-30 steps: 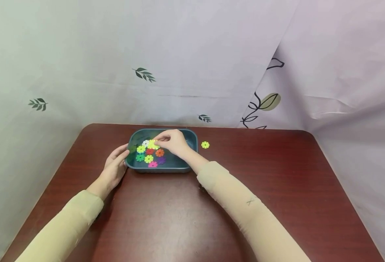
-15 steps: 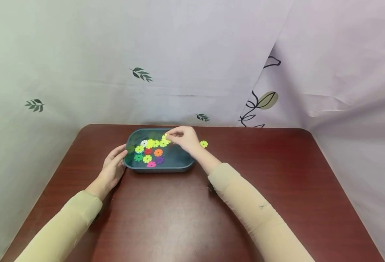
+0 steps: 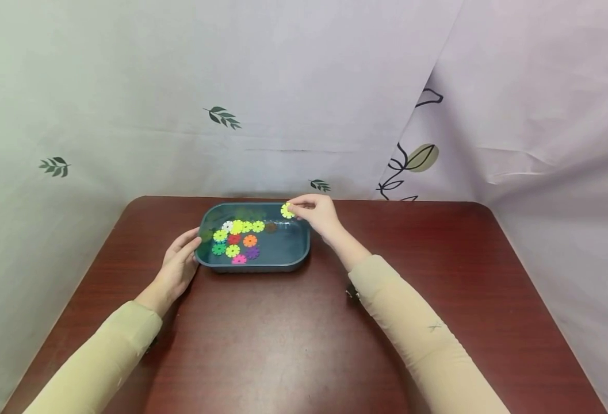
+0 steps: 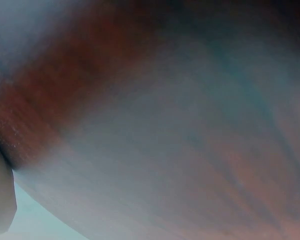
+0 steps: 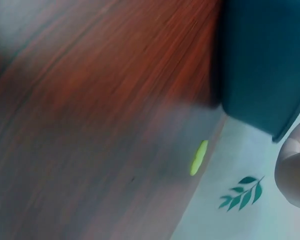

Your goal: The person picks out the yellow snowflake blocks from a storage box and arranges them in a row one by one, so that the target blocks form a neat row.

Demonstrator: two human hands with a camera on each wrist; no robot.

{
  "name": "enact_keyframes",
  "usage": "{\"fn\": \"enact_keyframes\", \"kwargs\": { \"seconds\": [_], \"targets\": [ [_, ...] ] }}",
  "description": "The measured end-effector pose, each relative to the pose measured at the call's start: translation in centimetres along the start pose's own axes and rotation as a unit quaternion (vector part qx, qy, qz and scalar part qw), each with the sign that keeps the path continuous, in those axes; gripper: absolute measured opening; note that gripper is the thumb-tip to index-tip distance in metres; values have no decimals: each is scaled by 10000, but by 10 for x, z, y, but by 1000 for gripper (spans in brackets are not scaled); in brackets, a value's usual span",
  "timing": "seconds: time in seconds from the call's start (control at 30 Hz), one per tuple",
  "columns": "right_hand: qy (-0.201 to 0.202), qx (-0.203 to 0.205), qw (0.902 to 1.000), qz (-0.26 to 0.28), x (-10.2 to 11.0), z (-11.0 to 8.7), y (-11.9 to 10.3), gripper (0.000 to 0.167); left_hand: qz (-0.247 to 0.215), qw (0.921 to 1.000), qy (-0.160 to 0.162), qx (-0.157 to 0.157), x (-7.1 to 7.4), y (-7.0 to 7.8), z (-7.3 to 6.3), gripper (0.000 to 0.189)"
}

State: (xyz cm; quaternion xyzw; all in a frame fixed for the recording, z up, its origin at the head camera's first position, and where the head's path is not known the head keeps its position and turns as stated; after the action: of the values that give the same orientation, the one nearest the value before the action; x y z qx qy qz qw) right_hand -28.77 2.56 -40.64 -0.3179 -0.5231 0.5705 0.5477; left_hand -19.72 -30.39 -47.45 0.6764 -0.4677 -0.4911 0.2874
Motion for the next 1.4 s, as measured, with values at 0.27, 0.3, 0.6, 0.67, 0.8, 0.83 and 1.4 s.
{"fn": "enact_keyframes", "kwargs": {
  "seconds": [0.27,0.3,0.6,0.67,0.8,0.83,1.4],
  "targets": [
    [280,-345,9989,-143,24,-6,11,21,26,10000,12,7,1,-2,0,22],
    [311,-355,9988,-137,27,-7,12,21,42,10000,12,6,1,-2,0,22],
    [536,-379,9977,-191,52,-12,30,25,-44,10000,-2,-11,1,-1,0,22],
    [546,-398,9974,-260,57,-13,34,25,-21,10000,10,16,1,-1,1,22],
    [529,-490,9967,-375,66,-15,39,25,13,10000,49,66,2,-1,1,22],
    [522,-526,9964,-404,68,-16,39,25,-6,10000,44,70,2,-1,1,22],
    [67,-1203,9848,-1251,87,-18,52,22,-10,10000,-14,7,2,0,2,21]
  ]
}}
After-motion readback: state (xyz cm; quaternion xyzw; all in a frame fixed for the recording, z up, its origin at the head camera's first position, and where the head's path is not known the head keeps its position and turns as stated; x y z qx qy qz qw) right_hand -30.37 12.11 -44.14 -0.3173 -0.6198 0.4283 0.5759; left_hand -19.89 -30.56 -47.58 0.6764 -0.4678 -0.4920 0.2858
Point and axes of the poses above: each hand's wrist, its own z-axis towards the middle knuckle, its own x-axis out of the back of the hand, y = z × x, the point moved 2 cm from there along z, towards the middle knuckle, and after that the axes turned 13 degrees about x, right-handed, at the moved point
